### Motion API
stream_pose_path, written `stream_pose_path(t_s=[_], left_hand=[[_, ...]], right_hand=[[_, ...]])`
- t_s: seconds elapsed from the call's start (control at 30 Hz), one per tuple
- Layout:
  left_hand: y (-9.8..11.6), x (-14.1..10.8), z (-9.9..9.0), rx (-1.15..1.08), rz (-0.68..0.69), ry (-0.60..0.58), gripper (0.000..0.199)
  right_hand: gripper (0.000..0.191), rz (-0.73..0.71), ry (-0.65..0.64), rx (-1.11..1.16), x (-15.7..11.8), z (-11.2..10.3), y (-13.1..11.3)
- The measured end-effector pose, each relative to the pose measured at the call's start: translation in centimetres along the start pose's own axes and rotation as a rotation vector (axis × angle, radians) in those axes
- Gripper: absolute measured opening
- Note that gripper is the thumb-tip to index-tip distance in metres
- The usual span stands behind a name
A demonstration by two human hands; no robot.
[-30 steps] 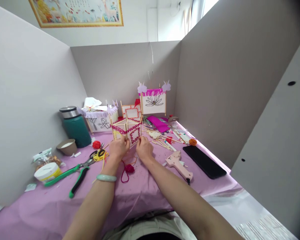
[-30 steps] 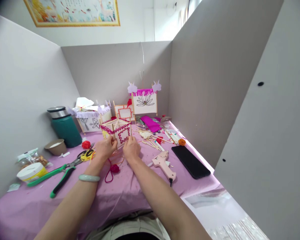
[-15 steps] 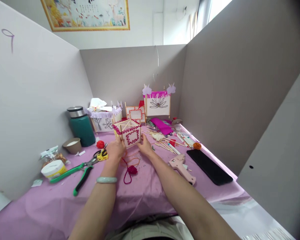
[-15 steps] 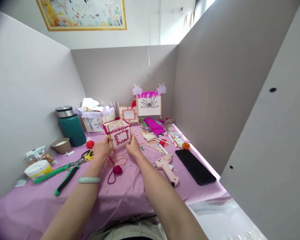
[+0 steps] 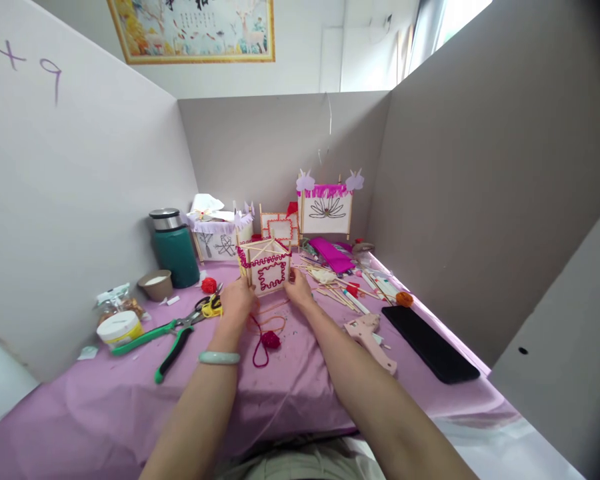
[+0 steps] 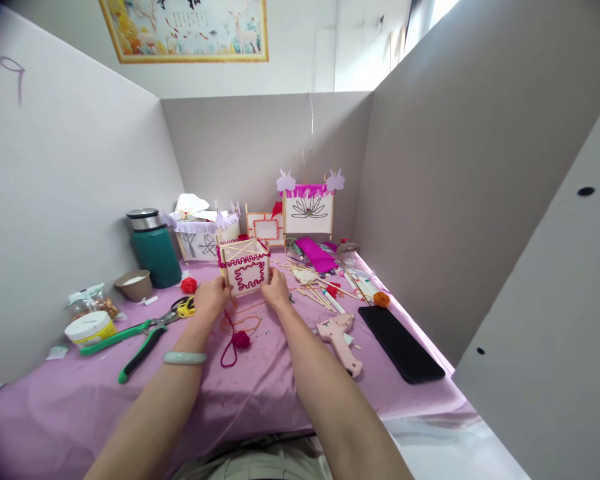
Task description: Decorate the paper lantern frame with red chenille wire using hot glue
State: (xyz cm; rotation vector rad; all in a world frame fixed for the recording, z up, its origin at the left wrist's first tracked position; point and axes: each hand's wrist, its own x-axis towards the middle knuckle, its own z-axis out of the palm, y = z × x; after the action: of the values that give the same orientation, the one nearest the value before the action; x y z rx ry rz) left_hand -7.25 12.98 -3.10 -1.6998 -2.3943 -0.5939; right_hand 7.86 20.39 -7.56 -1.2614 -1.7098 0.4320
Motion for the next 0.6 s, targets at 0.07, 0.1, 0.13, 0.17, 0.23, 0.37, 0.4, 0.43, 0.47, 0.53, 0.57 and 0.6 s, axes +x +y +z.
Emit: stream_pose_path(t_s=[0.07,0.1,0.13,0.17,0.23,0.37,0.4,0.43,0.47,0.53,0.57,0.6], left_hand=[[-0.2,0.1,0.0,-0.011,0.008,-0.011,0.026],[-0.3,0.2,0.1,-0.018,0.013,-0.022,0.027],[-0.3,0.3,0.2,-0.026,0.019,-0.036,0.028],[-0.4,0.5,0.3,-0.036,0.025,-0.054,0.030],[-0.4,0.7,0.5,-0.061,0.040,-0.101,0.033],[-0.8,1.2,0.9,-0.106,0.052,-0.192,0.034],[-1.0,1.2,1.0,-0.111,0.048,-0.207,0.034],[-1.1,1.2,1.1,-0.114,0.041,-0.220,0.034],[-1.2,1.2,1.1,-0.117,0.033,-0.229,0.034],[-1.3,1.2,1.2,-0.121,0.017,-0.235,0.034],[-1.4,1.2,1.2,-0.123,0.007,-0.231,0.033],[-1.4,1.2,1.2,-0.124,-0.006,-0.224,0.033]], right_hand=[[0.031,0.026,0.027,-0.050,-0.1,-0.5,-0.1],[0.031,0.040,0.043,-0.070,-0.3,-0.9,-0.2],[0.031,0.049,0.056,-0.092,-0.5,-1.2,-0.3],[0.031,0.056,0.065,-0.114,-0.7,-1.5,-0.3],[0.030,0.070,0.070,-0.154,-1.1,-2.1,-0.4],[0.030,0.105,0.042,-0.224,-1.4,-2.6,-0.4],[0.030,0.114,0.030,-0.240,-1.5,-2.7,-0.5],[0.030,0.122,0.016,-0.255,-1.5,-2.8,-0.5],[0.030,0.130,0.001,-0.269,-1.5,-2.8,-0.5],[0.030,0.140,-0.029,-0.295,-1.7,-2.9,-0.7],[0.030,0.144,-0.043,-0.309,-1.8,-2.9,-0.9],[0.030,0.146,-0.056,-0.322,-1.9,-2.9,-1.1]])
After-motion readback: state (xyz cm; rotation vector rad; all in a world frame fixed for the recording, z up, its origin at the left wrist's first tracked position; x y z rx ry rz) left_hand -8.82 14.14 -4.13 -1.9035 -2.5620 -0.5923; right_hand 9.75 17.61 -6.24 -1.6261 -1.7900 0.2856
